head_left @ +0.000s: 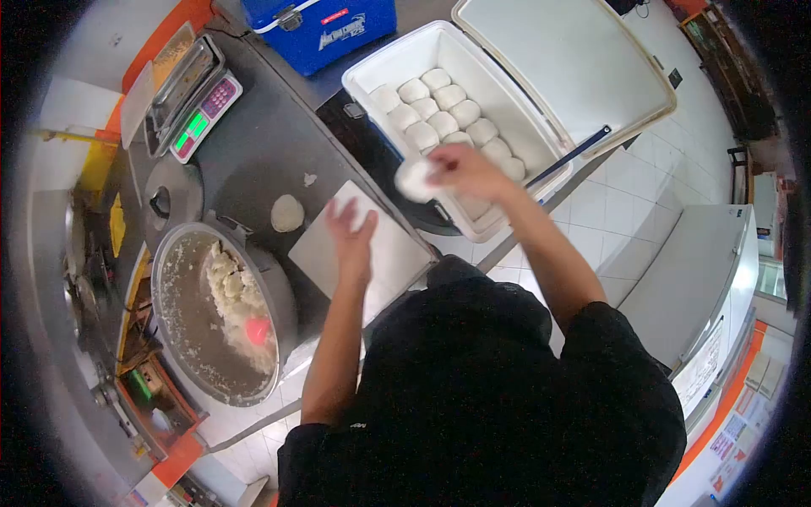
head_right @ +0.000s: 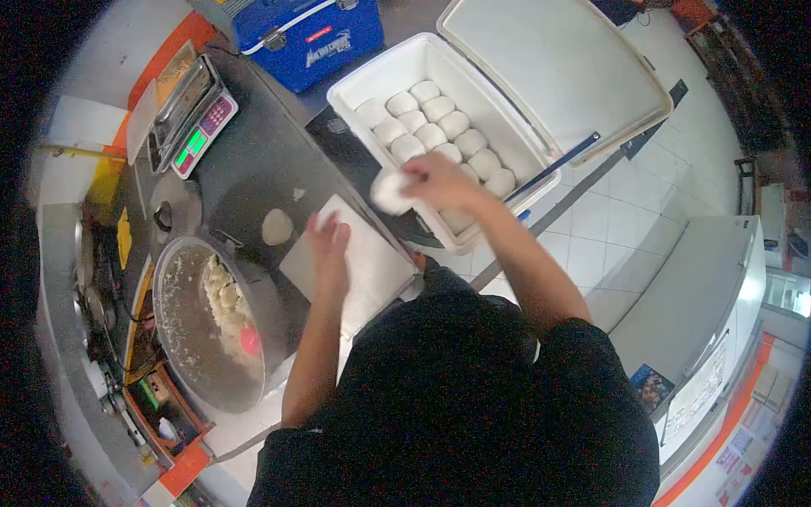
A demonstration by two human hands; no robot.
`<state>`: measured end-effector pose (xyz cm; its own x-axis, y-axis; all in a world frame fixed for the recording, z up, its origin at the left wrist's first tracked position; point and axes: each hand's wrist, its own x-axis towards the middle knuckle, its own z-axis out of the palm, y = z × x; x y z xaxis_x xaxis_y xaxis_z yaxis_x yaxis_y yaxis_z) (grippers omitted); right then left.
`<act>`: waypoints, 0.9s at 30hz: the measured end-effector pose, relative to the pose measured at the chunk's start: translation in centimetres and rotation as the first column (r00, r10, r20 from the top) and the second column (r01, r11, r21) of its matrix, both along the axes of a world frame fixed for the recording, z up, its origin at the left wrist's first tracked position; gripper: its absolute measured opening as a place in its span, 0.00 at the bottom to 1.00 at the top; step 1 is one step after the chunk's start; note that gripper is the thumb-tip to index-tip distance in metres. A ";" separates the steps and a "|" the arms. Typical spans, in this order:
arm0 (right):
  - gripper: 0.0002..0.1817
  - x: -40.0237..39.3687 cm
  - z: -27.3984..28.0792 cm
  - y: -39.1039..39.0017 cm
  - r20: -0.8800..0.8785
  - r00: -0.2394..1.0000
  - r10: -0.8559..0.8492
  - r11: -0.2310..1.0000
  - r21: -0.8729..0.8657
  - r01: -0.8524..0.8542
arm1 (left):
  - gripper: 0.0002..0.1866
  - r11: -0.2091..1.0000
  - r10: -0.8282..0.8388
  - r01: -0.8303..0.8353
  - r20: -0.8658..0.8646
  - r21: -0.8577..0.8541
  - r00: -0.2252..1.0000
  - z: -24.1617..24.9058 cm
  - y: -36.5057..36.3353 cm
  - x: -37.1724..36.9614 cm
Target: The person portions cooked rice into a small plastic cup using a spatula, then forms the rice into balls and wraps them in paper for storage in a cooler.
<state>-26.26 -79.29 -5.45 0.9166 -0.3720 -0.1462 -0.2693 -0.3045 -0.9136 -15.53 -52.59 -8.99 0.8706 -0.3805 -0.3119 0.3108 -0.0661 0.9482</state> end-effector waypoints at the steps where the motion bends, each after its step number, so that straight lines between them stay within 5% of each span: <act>1: 0.24 -1.1 0.1 -3.2 -0.011 0.999 -0.050 0.996 -0.073 0.049 | 0.49 0.985 0.016 -0.044 0.163 0.168 0.986 -0.6 0.9 0.8; 3: 0.23 -2.9 -2.0 -9.3 -0.199 0.974 -0.105 0.962 -0.267 0.049 | 0.58 0.889 0.130 -0.245 0.300 0.386 0.945 -2.8 3.8 3.8; 6: 0.21 -4.1 -7.3 -14.0 -0.650 0.744 0.152 0.909 -0.205 -0.364 | 0.66 0.714 0.195 -0.501 0.549 0.489 0.813 -11.3 7.9 8.4; 9: 0.19 -5.4 -13.6 -12.6 -0.508 0.817 0.274 0.820 -0.320 -0.474 | 0.73 0.657 0.096 -0.551 0.667 0.516 0.739 -12.7 8.2 10.8; 12: 0.19 -3.3 -12.9 -12.2 -0.752 0.600 0.274 0.609 -0.347 -0.713 | 0.77 0.683 0.094 -0.528 0.655 0.506 0.750 -12.5 8.0 12.4; 15: 0.20 -3.8 -14.0 -12.4 -0.692 0.658 0.298 0.686 -0.324 -0.652 | 0.78 0.768 0.171 -0.479 0.586 0.424 0.792 -11.1 7.4 13.0; 18: 0.20 -3.9 -13.1 -11.7 -0.759 0.618 0.206 0.890 -0.117 -0.441 | 0.77 0.738 0.155 -0.512 0.627 0.440 0.763 -10.3 7.0 13.6; 21: 0.19 -4.8 -11.9 -10.7 -0.638 0.767 0.072 0.952 -0.185 -0.244 | 0.75 0.766 0.226 -0.520 0.598 0.379 0.769 -10.2 6.3 14.1; 24: 0.21 -3.4 -11.1 -11.3 -0.814 0.520 0.259 0.813 -0.107 -0.572 | 0.74 0.760 0.271 -0.546 0.592 0.352 0.759 -9.6 5.8 14.3; 27: 0.23 -5.5 -14.8 -11.4 -0.635 0.750 0.187 0.890 -0.214 -0.403 | 0.71 0.804 0.288 -0.506 0.540 0.312 0.791 -8.7 6.5 12.1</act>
